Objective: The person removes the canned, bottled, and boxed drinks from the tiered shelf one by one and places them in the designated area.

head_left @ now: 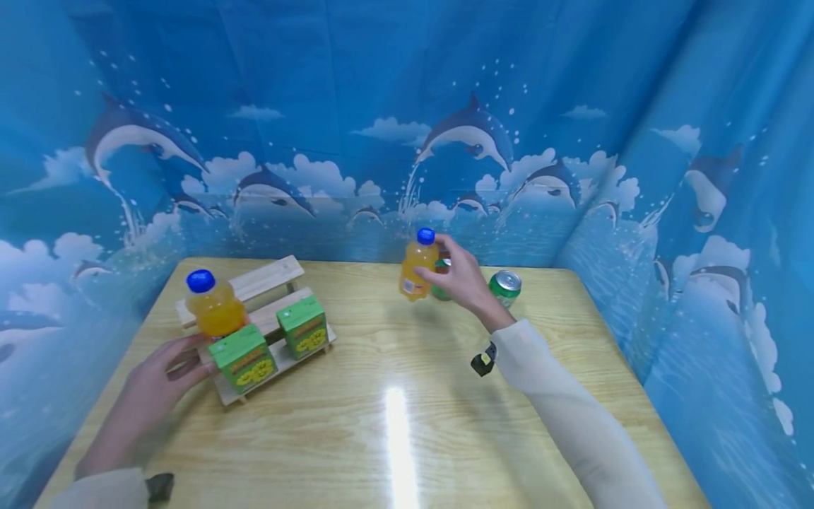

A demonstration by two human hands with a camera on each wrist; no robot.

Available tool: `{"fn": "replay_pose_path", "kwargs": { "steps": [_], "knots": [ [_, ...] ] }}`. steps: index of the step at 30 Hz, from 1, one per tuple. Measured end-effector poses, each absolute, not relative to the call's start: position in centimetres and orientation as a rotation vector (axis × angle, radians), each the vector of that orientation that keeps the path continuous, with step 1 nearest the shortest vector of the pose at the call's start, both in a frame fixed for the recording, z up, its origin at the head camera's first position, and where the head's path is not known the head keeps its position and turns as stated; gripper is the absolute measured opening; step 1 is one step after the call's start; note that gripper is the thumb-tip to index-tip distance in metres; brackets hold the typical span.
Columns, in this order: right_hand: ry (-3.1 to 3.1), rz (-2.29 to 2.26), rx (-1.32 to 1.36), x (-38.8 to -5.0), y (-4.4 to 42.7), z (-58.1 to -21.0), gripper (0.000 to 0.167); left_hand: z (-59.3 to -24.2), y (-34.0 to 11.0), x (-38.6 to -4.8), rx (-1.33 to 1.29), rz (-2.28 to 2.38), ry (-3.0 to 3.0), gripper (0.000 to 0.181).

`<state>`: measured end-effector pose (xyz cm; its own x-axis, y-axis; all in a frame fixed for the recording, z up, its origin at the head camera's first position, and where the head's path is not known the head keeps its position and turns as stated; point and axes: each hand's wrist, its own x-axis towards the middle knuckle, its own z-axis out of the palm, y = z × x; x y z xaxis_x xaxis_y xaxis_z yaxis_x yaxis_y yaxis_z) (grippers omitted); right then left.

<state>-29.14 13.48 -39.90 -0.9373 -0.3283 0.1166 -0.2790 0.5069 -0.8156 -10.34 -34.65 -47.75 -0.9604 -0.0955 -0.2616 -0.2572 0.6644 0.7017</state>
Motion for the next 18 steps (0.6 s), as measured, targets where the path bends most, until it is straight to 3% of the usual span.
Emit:
{"fn": "replay_pose_path", "kwargs": {
  "steps": [18],
  "knots": [
    [2.729, -1.448, -0.504, -28.1, 16.7, -41.3, 0.066, -47.6, -34.6, -10.2, -0.266, 1.211, 2.672, 0.087]
  ]
}}
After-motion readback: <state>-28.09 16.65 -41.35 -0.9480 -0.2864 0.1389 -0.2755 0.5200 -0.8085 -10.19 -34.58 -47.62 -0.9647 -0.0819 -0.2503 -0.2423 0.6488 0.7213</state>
